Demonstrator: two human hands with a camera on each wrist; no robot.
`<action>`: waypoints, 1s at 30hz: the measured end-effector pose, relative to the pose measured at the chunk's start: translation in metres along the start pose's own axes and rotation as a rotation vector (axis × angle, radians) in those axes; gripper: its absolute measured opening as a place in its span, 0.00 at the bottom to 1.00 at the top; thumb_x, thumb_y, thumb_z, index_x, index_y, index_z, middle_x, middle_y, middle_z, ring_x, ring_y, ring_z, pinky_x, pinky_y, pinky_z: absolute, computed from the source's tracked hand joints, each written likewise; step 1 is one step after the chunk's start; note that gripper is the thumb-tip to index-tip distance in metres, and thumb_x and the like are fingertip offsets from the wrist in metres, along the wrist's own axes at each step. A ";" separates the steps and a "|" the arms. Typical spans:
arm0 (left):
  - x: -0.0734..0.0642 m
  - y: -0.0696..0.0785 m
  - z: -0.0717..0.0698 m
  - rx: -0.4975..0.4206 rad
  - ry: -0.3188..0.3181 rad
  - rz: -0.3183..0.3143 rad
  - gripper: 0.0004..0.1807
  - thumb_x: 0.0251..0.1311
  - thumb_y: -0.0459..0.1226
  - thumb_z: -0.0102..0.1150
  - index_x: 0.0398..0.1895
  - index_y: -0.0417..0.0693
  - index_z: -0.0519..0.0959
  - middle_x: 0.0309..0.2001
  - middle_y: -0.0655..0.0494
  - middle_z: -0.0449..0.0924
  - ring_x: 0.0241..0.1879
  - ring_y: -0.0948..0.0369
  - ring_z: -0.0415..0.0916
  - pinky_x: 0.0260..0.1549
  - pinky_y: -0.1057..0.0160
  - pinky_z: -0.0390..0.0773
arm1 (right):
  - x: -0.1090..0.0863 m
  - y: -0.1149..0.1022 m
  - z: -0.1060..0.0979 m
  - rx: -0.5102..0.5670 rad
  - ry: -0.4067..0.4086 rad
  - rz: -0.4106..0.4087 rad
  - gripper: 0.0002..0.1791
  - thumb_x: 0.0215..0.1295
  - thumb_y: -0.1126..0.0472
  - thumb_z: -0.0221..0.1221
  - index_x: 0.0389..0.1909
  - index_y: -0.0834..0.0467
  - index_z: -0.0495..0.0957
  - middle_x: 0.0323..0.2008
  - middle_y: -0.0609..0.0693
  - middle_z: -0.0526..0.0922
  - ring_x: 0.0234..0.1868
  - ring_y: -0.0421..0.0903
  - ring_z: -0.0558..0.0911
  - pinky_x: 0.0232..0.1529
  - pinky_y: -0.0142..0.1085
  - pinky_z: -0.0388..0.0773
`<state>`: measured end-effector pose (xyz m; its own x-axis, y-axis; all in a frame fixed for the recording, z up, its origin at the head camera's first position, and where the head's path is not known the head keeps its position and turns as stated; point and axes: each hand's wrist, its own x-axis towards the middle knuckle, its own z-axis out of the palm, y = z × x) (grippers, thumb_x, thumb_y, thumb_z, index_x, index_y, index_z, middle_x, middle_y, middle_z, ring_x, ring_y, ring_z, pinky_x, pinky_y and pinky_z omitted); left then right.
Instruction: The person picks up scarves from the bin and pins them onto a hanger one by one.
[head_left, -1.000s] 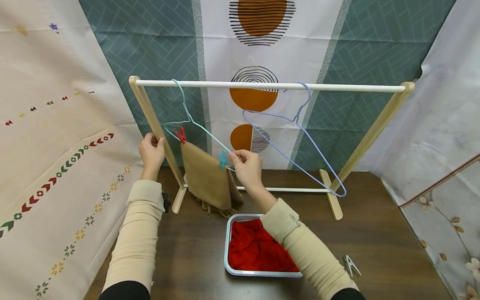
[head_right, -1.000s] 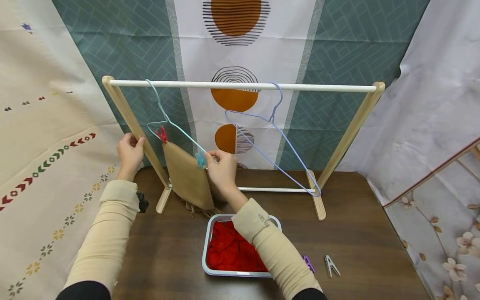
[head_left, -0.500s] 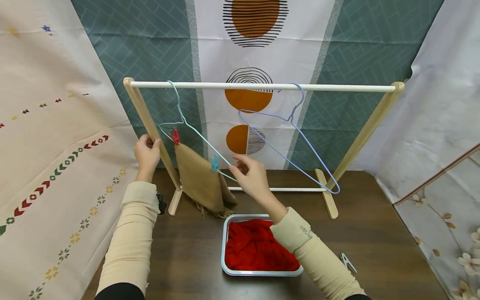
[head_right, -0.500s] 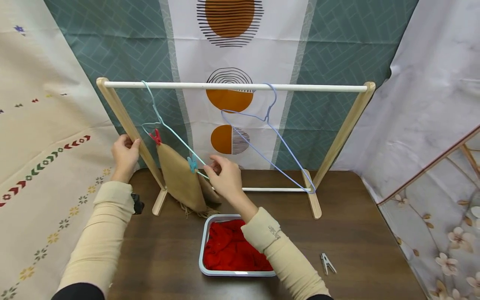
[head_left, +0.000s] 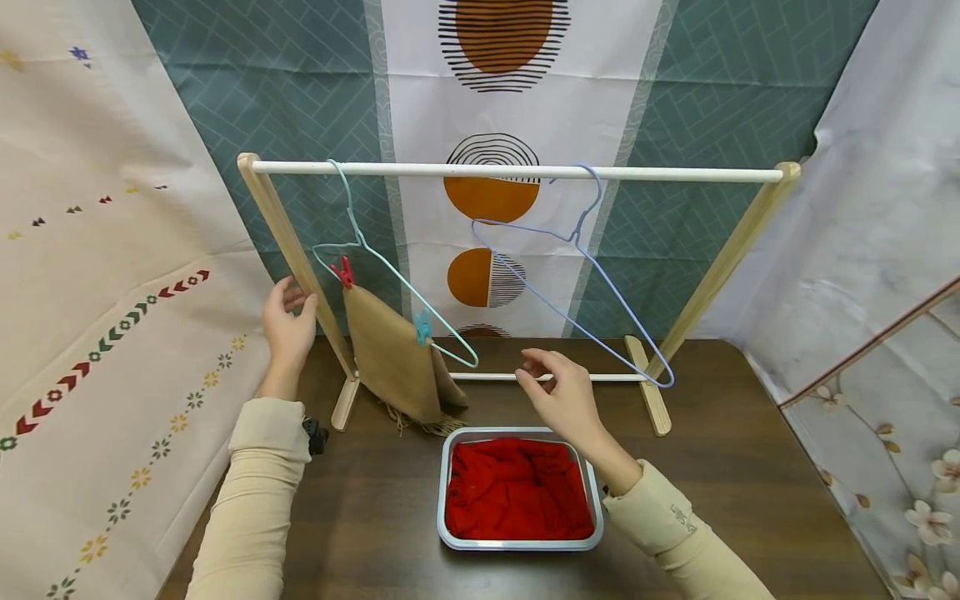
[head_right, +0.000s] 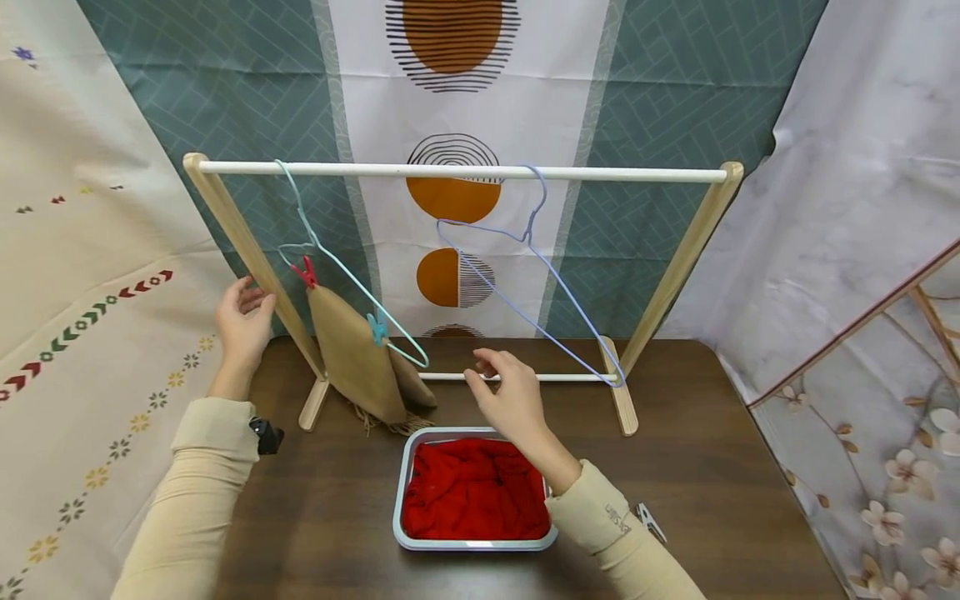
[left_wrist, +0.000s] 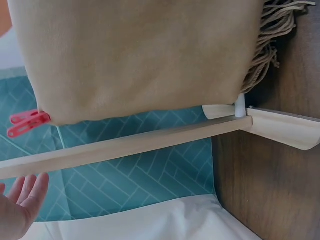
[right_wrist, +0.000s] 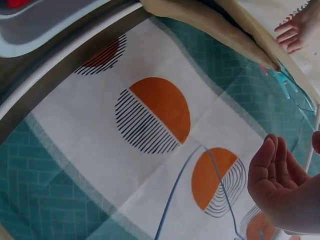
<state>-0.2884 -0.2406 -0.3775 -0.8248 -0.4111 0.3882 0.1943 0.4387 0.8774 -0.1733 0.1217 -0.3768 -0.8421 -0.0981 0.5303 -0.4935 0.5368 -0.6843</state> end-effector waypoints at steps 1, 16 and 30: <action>-0.003 0.000 -0.001 -0.002 -0.004 -0.007 0.25 0.61 0.34 0.52 0.61 0.37 0.64 0.50 0.40 0.71 0.49 0.50 0.70 0.48 0.55 0.68 | -0.002 0.001 -0.002 -0.007 -0.001 0.000 0.13 0.53 0.67 0.62 0.41 0.65 0.79 0.29 0.51 0.80 0.30 0.44 0.79 0.24 0.35 0.76; -0.052 0.013 -0.010 -0.041 -0.056 0.090 0.24 0.59 0.31 0.54 0.59 0.36 0.66 0.47 0.40 0.75 0.44 0.58 0.72 0.37 0.74 0.70 | -0.024 0.013 -0.019 -0.065 0.027 -0.014 0.12 0.52 0.67 0.63 0.39 0.64 0.80 0.27 0.50 0.80 0.24 0.42 0.76 0.22 0.35 0.75; -0.096 0.054 -0.013 -0.066 -0.156 0.334 0.22 0.52 0.21 0.55 0.52 0.23 0.68 0.41 0.30 0.75 0.40 0.42 0.73 0.33 0.81 0.70 | -0.047 0.040 -0.023 -0.091 0.031 0.078 0.10 0.50 0.69 0.64 0.36 0.66 0.80 0.27 0.51 0.81 0.27 0.46 0.79 0.22 0.31 0.74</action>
<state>-0.1915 -0.1883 -0.3640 -0.7798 -0.1254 0.6133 0.4963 0.4732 0.7279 -0.1481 0.1672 -0.4174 -0.8694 -0.0275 0.4934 -0.4035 0.6158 -0.6767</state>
